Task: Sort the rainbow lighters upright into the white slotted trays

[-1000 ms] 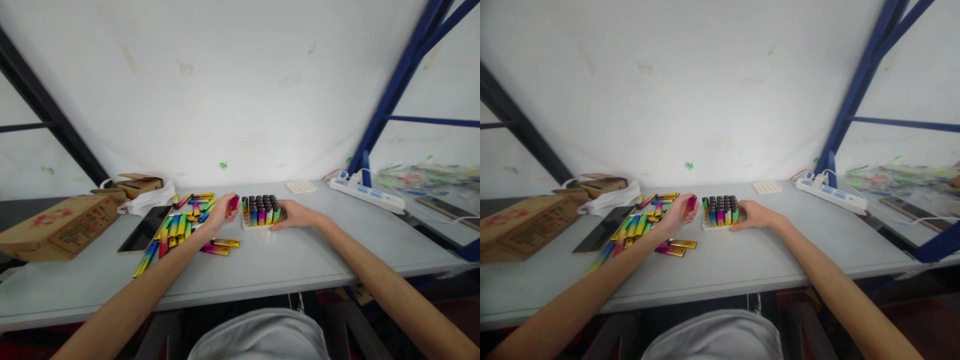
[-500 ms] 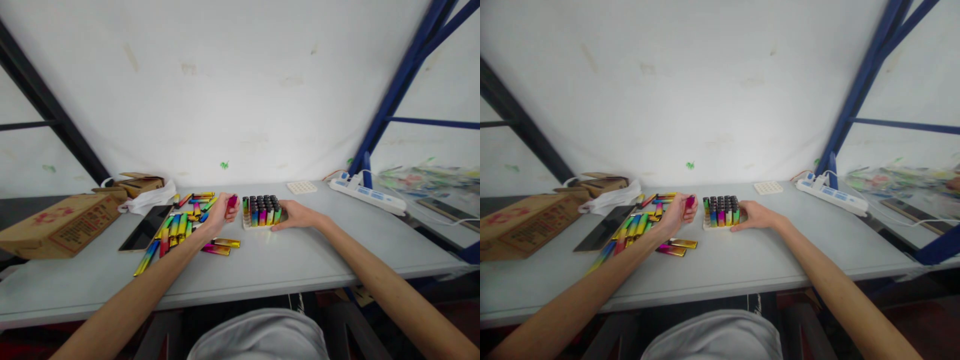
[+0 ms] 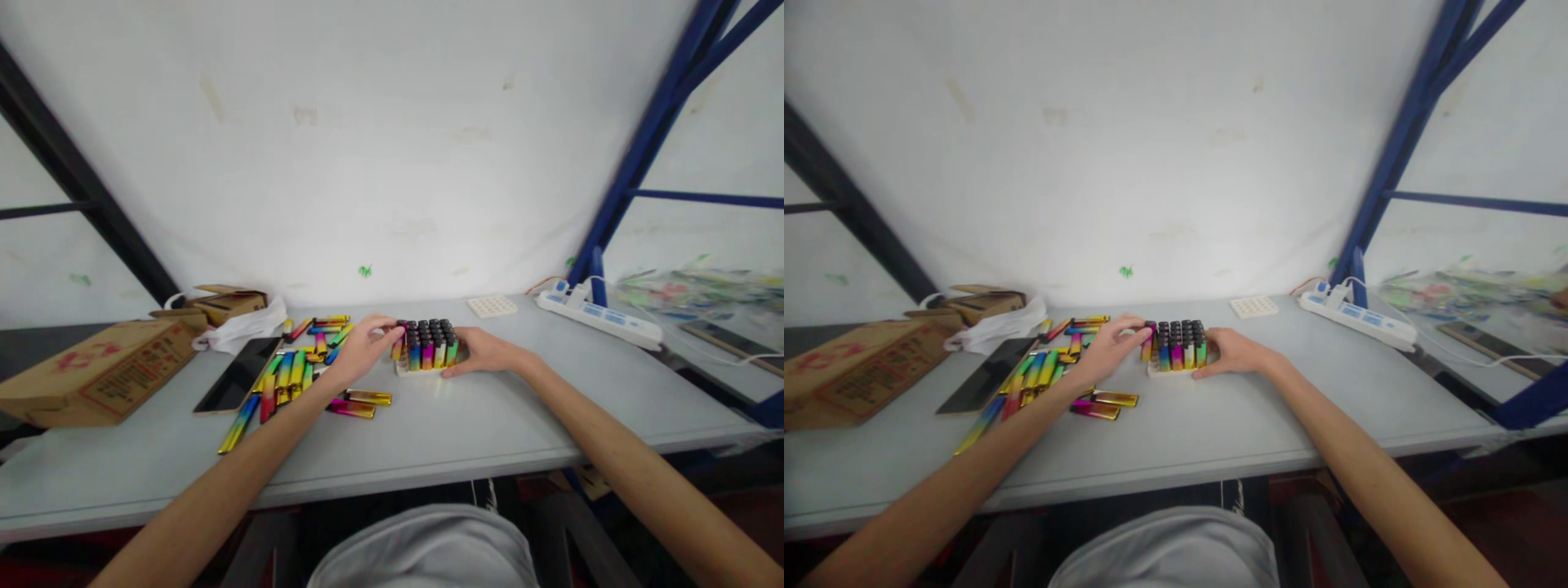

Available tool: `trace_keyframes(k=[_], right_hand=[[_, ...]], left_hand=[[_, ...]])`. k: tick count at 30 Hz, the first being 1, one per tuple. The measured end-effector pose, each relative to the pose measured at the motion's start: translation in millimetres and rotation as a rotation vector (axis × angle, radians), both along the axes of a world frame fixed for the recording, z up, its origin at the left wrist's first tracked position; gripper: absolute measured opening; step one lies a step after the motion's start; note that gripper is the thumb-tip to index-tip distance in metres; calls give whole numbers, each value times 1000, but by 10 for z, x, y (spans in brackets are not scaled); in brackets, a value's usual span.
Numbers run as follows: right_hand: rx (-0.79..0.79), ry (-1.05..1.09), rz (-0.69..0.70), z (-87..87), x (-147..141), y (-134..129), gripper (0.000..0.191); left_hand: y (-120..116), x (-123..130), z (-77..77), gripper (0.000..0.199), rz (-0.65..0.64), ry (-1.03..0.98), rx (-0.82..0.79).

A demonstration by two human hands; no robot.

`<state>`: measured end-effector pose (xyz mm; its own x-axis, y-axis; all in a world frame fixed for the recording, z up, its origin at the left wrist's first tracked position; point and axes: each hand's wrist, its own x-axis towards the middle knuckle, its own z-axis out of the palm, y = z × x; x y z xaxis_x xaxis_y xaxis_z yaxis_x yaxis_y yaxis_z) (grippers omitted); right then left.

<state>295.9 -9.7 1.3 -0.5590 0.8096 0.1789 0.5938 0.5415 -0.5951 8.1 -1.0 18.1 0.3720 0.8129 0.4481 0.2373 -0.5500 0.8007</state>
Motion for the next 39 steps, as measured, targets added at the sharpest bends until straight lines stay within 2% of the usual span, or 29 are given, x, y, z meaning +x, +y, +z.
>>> trace_keyframes(k=[7, 14, 19, 22, 25, 27, 29, 31, 33, 35, 39], right_hand=[[-7, -21, -8, 9, 2, -12, 74], [0, -12, 4, 0, 3, 4, 74], [-7, 2, 5, -2, -2, 2, 75], [-14, 3, -6, -4, -5, -2, 75], [-17, -2, -16, -13, 0, 1, 75], [-11, 2, -17, -21, 6, 7, 75], [-6, 7, -13, -28, 12, 13, 76], [-6, 5, -10, -30, 15, 16, 75], [-9, 0, -10, -27, 17, 16, 74], [-16, -6, -14, -20, 16, 11, 74], [-19, -30, -24, -3, 12, -4, 75]], left_hand=[[77, -84, -101, 33, -17, 156, 75], [97, -154, 38, 30, -66, 409, 253], [87, -144, -9, 30, -68, 422, 171], [67, -117, -82, 38, -76, 391, 128], [51, -119, -65, 47, -73, 397, 124], [61, -165, 13, 50, -21, 399, 148], [102, -261, 118, 42, 91, 449, 211], [176, -400, 216, 30, 236, 579, 271], [269, -560, 279, 27, 374, 728, 271], [361, -713, 294, 30, 455, 878, 224], [510, -925, 201, 33, 488, 1083, 100]])
